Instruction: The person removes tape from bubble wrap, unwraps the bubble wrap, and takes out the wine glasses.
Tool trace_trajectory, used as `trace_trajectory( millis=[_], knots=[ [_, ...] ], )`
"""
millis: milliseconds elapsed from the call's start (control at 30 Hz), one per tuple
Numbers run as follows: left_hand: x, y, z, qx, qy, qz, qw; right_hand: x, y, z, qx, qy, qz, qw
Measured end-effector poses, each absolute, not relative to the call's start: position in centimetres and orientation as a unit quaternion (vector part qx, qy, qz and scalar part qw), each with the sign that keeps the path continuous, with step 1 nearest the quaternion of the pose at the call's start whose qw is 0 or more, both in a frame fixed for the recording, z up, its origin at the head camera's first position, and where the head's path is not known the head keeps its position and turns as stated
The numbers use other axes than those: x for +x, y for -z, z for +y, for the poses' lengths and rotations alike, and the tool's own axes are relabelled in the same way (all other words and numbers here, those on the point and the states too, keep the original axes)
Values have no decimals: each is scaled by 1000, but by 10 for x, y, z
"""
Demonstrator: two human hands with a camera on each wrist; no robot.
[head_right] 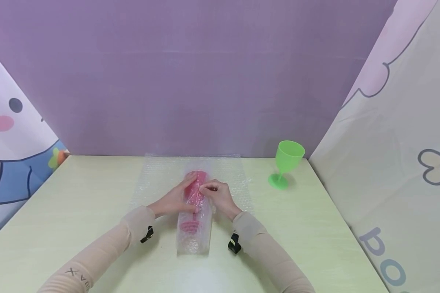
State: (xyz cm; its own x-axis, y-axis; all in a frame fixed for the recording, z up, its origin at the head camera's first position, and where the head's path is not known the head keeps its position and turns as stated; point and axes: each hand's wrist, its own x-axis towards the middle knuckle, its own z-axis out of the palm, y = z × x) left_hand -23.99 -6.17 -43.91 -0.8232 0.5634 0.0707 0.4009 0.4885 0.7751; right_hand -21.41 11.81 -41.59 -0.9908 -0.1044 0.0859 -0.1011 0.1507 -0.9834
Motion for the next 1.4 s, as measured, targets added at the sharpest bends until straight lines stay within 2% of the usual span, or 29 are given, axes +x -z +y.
trace_trajectory(
  millis=[333,700,1400],
  knots=[
    [-237,444,-77,261,-422,863,94,-228,440,106,-63,660,749,0],
    [-237,439,-76,251,-405,874,94,-231,436,107,-47,658,751,13],
    [-239,441,-71,264,-401,872,93,-225,428,118,-73,632,771,27]
  ],
)
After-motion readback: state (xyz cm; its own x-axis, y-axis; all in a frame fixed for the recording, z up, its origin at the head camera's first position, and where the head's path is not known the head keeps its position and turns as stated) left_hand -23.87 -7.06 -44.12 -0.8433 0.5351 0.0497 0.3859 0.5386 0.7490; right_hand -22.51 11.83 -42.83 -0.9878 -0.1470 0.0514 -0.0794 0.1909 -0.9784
